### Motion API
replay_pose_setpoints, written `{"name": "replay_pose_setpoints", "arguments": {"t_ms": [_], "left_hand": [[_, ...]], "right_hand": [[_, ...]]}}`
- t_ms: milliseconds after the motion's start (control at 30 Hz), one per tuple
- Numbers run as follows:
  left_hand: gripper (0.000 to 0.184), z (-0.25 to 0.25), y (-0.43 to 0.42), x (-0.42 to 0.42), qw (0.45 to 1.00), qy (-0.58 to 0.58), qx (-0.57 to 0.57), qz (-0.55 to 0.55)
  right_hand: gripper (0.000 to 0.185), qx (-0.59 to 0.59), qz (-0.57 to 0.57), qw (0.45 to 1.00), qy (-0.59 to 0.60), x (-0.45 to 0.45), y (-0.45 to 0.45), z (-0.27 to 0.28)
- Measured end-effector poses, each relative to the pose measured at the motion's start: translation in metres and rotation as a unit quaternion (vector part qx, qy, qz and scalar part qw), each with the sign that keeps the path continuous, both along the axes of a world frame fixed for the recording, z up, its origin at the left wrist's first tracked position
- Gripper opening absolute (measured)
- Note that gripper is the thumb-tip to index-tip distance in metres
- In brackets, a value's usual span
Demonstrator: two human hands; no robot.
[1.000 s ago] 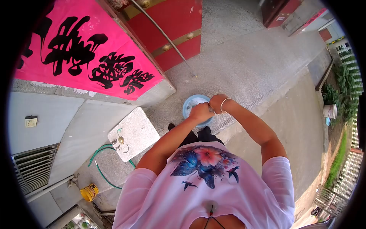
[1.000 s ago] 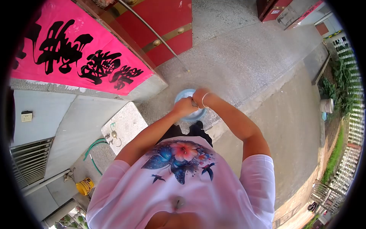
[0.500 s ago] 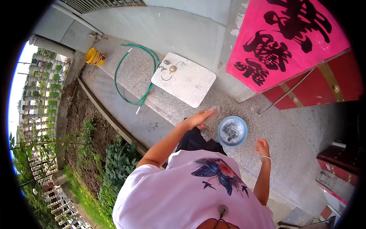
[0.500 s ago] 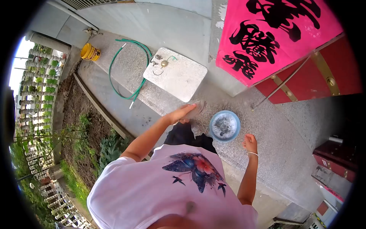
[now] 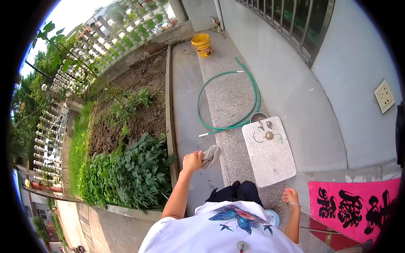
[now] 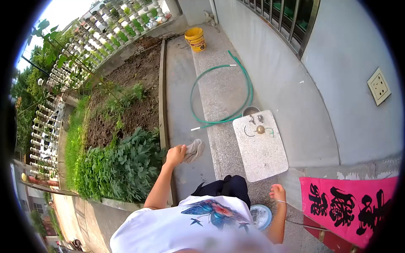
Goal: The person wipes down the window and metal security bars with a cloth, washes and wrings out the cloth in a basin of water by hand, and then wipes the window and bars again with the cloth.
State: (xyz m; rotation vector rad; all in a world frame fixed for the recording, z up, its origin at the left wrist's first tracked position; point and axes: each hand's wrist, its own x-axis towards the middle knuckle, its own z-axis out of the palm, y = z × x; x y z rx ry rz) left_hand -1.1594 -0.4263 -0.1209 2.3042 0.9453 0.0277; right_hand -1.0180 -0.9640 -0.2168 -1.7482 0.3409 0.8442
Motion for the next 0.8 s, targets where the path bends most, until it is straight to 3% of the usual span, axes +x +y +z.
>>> {"name": "replay_pose_setpoints", "arguments": {"t_ms": [33, 100, 167, 233, 333, 367, 433, 500, 600, 700, 800], "left_hand": [[0.045, 0.024, 0.005, 0.002, 0.983, 0.051, 0.167, -0.063], [0.045, 0.047, 0.024, 0.008, 0.988, 0.002, 0.156, -0.012], [0.045, 0.062, 0.046, 0.02, 0.984, -0.114, 0.047, 0.124], [0.044, 0.076, 0.076, 0.033, 0.977, -0.146, -0.023, 0.156], [0.043, 0.1, 0.121, 0.075, 0.971, -0.174, -0.025, 0.162], [0.044, 0.109, 0.135, 0.096, 0.97, -0.185, -0.024, 0.153], [0.046, 0.122, 0.163, 0.139, 0.963, -0.198, -0.083, 0.164], [0.049, 0.111, 0.199, 0.174, 0.97, -0.187, -0.063, 0.144], [0.049, 0.109, 0.247, 0.222, 0.961, -0.213, -0.119, 0.132], [0.048, 0.115, 0.285, 0.269, 0.975, -0.141, -0.106, 0.135], [0.045, 0.098, 0.321, 0.305, 0.934, -0.245, -0.198, 0.167]], "right_hand": [[0.022, -0.015, 0.022, 1.0, 0.014, 0.02, 0.016, -0.003], [0.021, -0.027, 0.048, 0.998, 0.017, 0.055, 0.064, 0.008], [0.019, -0.031, 0.14, 0.989, -0.042, 0.095, 0.122, 0.029], [0.019, 0.035, 0.217, 0.947, -0.232, 0.134, 0.193, 0.064], [0.024, 0.206, 0.235, 0.876, -0.367, 0.17, 0.316, 0.225], [0.036, 0.343, 0.224, 0.852, -0.326, 0.178, 0.344, 0.277], [0.05, 0.505, 0.23, 0.75, -0.359, 0.202, 0.389, 0.332], [0.054, 0.647, 0.236, 0.653, -0.316, 0.223, 0.425, 0.376], [0.055, 0.744, 0.185, 0.554, -0.325, 0.259, 0.481, 0.417], [0.052, 0.751, 0.193, 0.524, -0.353, 0.305, 0.523, 0.44], [0.05, 0.734, 0.212, 0.534, -0.362, 0.347, 0.553, 0.45]]}}
